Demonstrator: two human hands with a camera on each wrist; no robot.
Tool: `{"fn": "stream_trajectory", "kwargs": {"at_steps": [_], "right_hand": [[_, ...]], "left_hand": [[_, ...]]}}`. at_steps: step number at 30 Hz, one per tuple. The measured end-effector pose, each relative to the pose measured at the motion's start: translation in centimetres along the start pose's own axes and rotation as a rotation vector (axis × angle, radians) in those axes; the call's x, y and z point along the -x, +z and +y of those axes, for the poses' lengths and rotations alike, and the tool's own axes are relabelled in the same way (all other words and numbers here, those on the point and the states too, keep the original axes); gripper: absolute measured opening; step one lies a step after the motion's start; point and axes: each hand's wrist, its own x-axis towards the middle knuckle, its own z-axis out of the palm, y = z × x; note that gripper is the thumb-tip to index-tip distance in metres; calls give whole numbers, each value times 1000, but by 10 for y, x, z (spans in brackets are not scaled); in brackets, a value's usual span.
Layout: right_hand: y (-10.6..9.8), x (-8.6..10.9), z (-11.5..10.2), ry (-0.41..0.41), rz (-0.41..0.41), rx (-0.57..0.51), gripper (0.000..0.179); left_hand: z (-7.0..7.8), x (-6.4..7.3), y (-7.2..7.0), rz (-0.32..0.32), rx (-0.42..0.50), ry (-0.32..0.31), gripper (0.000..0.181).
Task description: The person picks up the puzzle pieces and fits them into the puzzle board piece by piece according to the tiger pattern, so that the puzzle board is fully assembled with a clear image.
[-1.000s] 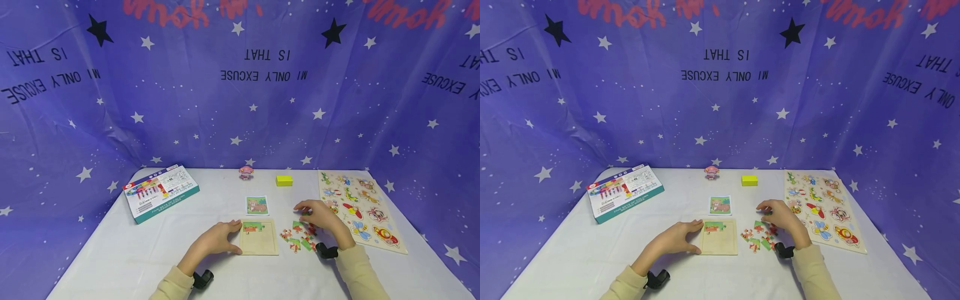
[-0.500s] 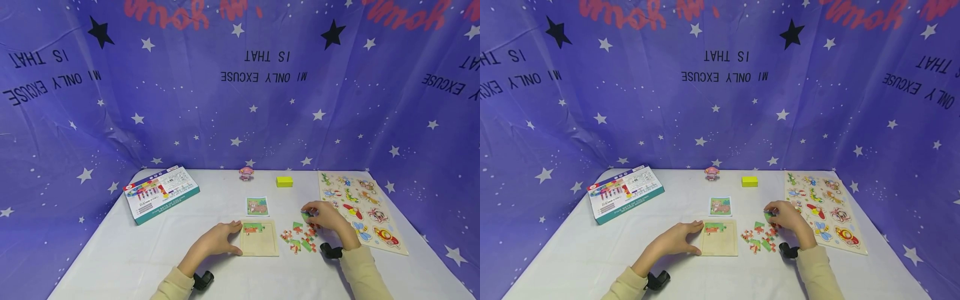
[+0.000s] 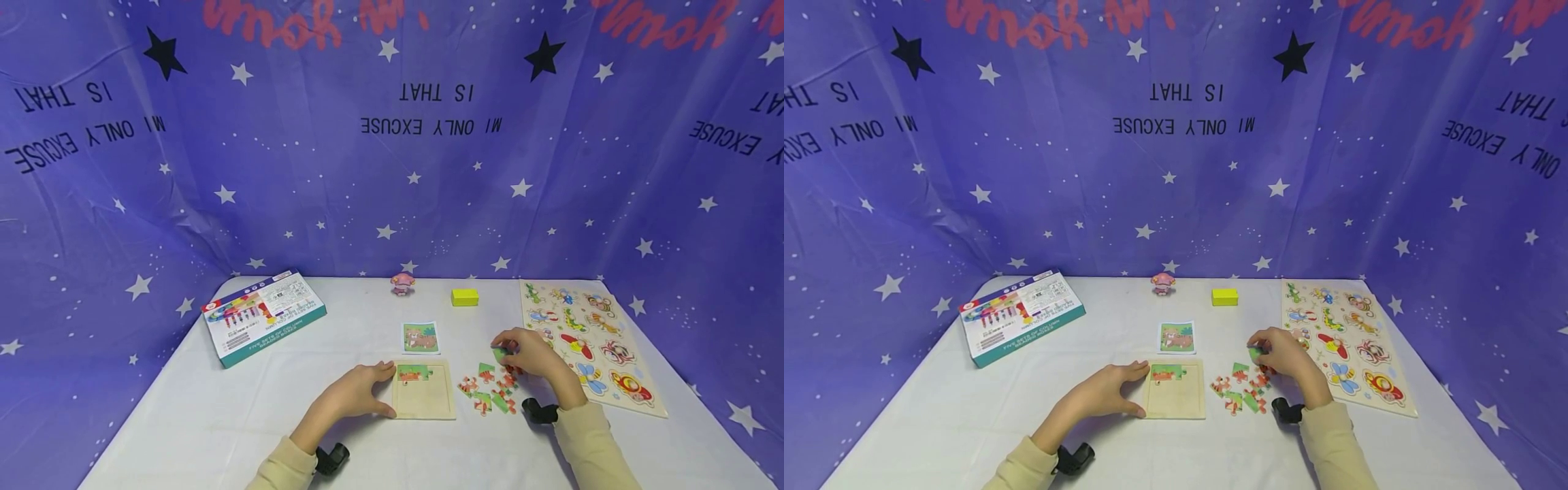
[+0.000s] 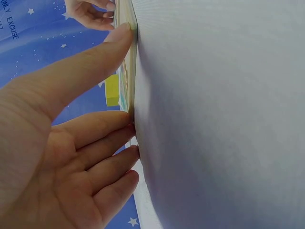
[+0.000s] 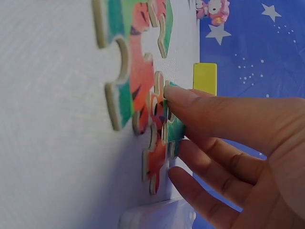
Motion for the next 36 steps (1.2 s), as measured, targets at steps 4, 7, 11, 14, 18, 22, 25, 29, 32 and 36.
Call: {"fn": "stream_trajectory", "kwargs": {"at_steps": [4,7,11,14,18,22,25,29,32,36], "right_hand": [[-1,0,-1,-12,14,11,26],[-2,1,0,-7,22,19,24],[-4,2,1,16,44,21,19],[-6,2,1,17,54,7,17],[-8,2,1,10,33,-16,16],[-8,3,1,-20,24,-14,14],[-9,2,-1,-57,50,-12,15],[-9,2,-5,-102,85,-21,14],[-8,1,-10,-126,90,-32,16],[-7,-1,-17,-148,75,-52,18]], "left_hand": [[0,0,0,-1,0,-1,84],[0,-1,1,-2,0,-2,84],[1,0,0,-3,-5,-2,84],[1,0,0,-3,-9,-3,84],[2,0,0,-3,0,-6,84],[2,1,0,-2,6,-9,84],[2,1,1,-2,6,-11,84],[1,1,1,-1,8,-12,84],[1,1,1,-2,9,-11,84],[1,1,0,-2,9,-9,84]]}}
